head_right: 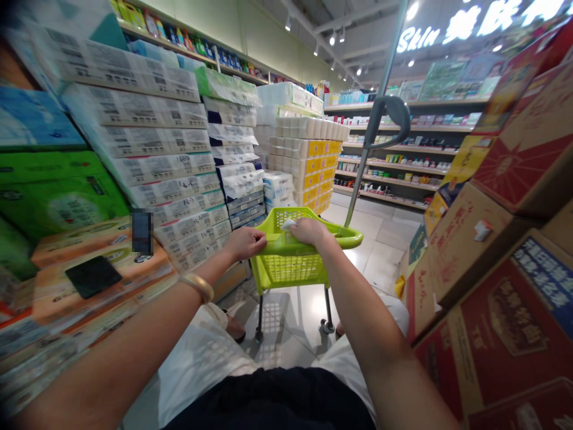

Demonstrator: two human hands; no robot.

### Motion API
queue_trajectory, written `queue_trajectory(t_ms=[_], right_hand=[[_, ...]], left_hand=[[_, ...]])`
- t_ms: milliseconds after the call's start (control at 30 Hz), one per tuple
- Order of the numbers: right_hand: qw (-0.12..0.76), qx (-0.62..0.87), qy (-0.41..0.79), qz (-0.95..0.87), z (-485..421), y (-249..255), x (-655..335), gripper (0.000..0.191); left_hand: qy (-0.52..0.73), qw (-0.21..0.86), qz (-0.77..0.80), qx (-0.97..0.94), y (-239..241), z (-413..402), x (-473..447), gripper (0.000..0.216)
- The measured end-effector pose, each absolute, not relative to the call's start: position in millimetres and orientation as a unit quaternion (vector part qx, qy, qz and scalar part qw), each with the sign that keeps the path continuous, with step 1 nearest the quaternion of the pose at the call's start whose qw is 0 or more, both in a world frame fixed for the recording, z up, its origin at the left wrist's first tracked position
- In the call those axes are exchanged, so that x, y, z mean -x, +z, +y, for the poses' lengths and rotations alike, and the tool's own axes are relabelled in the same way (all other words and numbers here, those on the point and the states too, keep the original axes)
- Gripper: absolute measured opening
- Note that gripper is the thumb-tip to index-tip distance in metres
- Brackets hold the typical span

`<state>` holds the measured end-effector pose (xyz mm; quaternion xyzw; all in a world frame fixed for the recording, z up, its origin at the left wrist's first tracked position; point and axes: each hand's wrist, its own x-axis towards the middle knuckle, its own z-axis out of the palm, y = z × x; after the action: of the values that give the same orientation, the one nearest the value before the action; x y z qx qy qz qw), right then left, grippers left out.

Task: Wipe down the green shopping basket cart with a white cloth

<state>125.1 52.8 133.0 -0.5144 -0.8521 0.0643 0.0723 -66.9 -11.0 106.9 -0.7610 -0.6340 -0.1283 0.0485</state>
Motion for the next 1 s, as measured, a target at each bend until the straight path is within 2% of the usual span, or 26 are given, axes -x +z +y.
queue_trajectory(t_ms=[233,400,600,733,867,1000], right_hand=[[0.035,0.509,0.083,-0.856,60,140,-123,0.040],[0.051,0.467,0.098,-0.877,54,138,-105,0.036],[0.078,0.513,0.075,-0.851,45,134,-133,0.037],[0.186,0.510,0.033,-0.839,13,118,-132,0.032],[0.332,0.412,-0.010,-0.848,-19,90,-113,0.030],[0.411,0.413,-0.025,-0.812,-21,66,-126,0.030]], left_hand=[[-0.119,0.057,-0.638,0.759,107,-12,63,0.039],[-0.110,0.064,-0.638,0.760,107,-11,64,0.039],[-0.105,0.065,-0.636,0.762,108,-10,64,0.038],[-0.106,0.066,-0.638,0.760,109,-11,63,0.036],[-0.109,0.063,-0.636,0.762,110,-12,62,0.038],[-0.112,0.057,-0.633,0.764,110,-15,63,0.037]])
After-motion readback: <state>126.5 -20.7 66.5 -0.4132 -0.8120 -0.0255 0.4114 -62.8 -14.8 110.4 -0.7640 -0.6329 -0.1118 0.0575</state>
